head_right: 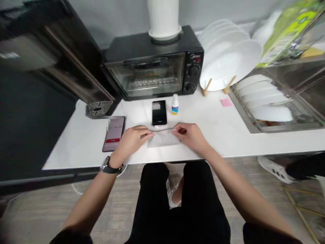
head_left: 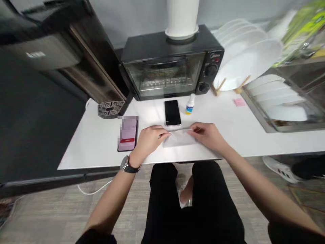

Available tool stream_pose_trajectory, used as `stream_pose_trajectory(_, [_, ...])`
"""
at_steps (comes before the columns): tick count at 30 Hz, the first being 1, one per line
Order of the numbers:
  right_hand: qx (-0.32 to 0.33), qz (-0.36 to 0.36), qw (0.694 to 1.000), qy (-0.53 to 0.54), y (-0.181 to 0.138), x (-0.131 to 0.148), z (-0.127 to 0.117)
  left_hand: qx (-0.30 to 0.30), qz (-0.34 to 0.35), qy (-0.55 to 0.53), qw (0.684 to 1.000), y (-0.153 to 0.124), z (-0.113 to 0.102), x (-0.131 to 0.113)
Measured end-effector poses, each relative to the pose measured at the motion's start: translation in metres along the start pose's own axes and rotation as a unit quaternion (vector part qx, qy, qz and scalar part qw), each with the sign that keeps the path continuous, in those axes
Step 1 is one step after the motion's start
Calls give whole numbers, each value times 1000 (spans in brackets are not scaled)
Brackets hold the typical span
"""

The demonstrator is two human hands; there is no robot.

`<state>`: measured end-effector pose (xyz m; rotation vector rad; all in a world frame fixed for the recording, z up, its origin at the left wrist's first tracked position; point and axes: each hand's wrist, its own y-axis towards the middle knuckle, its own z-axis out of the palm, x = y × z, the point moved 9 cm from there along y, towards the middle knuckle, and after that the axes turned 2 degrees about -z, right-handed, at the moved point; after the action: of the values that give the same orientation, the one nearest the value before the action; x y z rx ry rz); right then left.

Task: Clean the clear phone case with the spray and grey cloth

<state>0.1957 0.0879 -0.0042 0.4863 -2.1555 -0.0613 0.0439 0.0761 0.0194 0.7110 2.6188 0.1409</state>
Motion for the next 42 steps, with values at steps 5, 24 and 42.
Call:
stream_pose_trajectory(5, [-62,-19,998,16,1,4,-9,-15,11,-8,1000,7,-4,-4])
stream_pose_trajectory(24, [80,-104,983,-131,-34,33,16,107,12,33,994,-35,16,-23])
stream_pose_trajectory(42, [-58,-98,993,-41,72,-1,-19,-86,50,-31,995,56,-27,-25])
